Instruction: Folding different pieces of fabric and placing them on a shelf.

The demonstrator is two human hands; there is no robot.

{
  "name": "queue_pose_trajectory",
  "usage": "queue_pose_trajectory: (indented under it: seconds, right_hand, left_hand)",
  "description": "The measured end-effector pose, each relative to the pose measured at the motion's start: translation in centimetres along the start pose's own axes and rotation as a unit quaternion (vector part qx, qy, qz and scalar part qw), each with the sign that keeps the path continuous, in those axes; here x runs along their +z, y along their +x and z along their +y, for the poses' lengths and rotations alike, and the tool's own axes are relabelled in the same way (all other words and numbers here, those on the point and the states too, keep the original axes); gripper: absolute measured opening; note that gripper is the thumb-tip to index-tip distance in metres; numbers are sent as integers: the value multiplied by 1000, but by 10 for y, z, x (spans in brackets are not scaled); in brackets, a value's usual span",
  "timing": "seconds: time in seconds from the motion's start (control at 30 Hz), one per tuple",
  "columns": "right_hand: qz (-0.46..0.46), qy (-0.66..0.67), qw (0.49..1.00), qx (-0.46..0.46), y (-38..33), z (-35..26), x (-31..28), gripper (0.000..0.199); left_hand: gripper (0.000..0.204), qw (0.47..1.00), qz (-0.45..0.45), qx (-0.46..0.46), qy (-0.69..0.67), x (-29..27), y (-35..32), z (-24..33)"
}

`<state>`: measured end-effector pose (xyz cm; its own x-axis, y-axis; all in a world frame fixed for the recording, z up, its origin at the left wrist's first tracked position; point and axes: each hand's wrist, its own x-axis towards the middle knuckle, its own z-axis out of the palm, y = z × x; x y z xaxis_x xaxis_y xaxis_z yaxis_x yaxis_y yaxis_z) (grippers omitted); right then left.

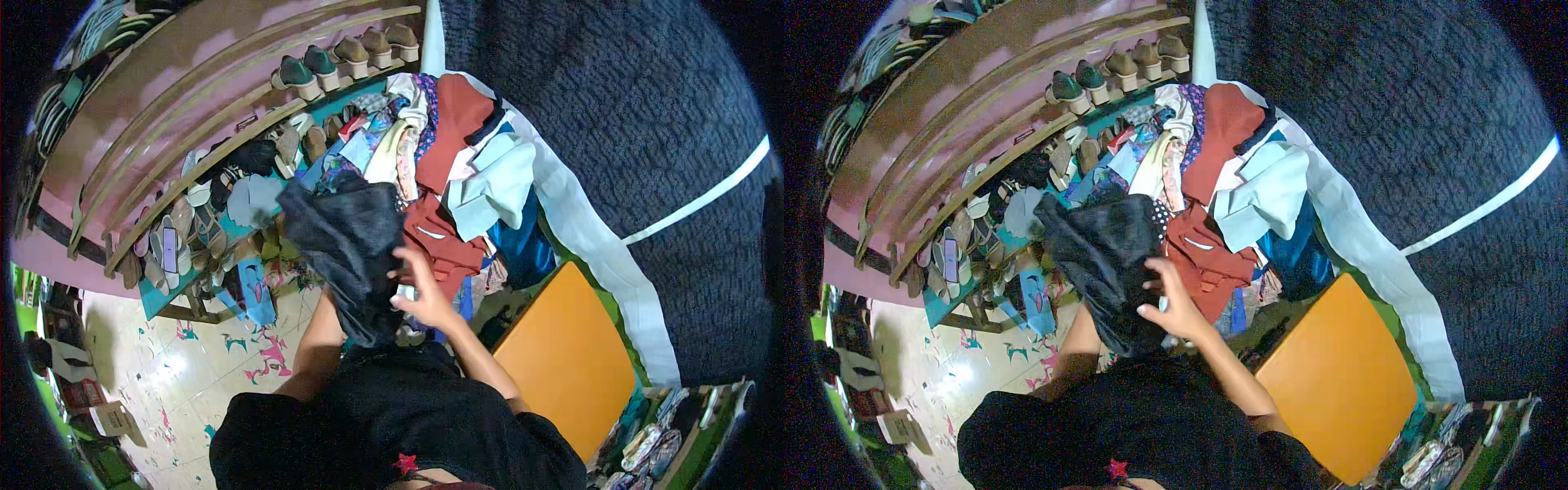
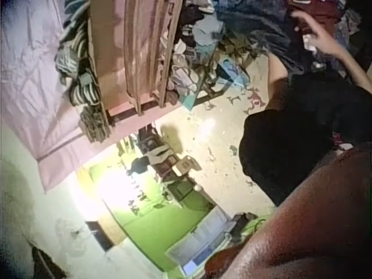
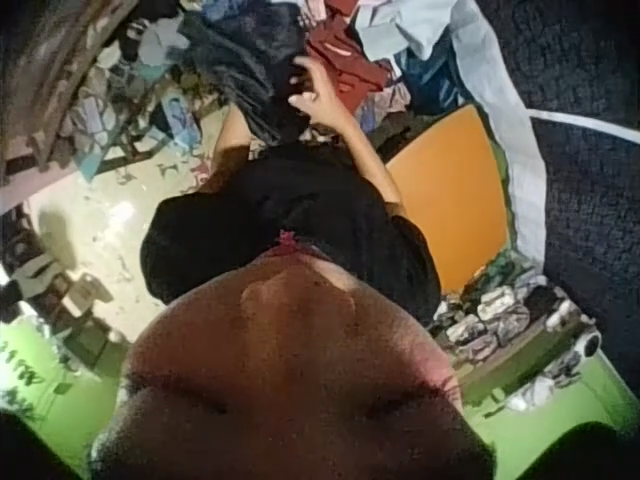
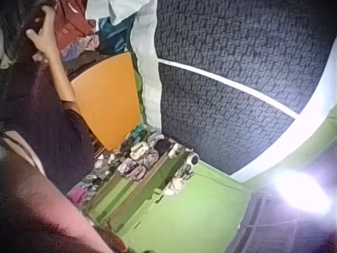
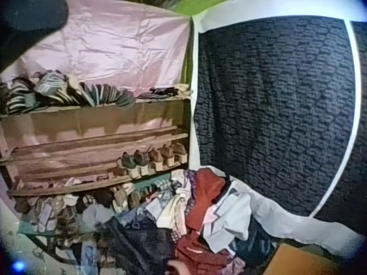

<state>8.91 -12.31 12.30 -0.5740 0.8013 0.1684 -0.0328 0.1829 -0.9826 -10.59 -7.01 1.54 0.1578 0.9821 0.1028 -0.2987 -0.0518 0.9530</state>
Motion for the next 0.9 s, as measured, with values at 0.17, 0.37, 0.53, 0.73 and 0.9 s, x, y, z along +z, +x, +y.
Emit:
queue_pose_trajectory:
  seconds: [0.17,0.37,0.53,0.73,0.9]
  right_hand:
    - [176,-46,983,3,-4,-20,-30,96]
    - [377,-72,923,-17,-59,-6,-104,35]
    - [540,45,837,-73,-129,-11,-159,33]
    - [554,35,800,-229,-237,-20,-229,21]
    - [740,8,646,-188,-357,-42,-285,25]
  left_hand:
    - [44,976,-97,-5,194,33,-8,5]
    - [43,983,-47,-41,171,102,17,26]
    - [33,958,-53,181,218,167,34,34]
    - [11,951,-113,246,149,280,58,34]
    - [31,975,-83,135,158,384,51,53]
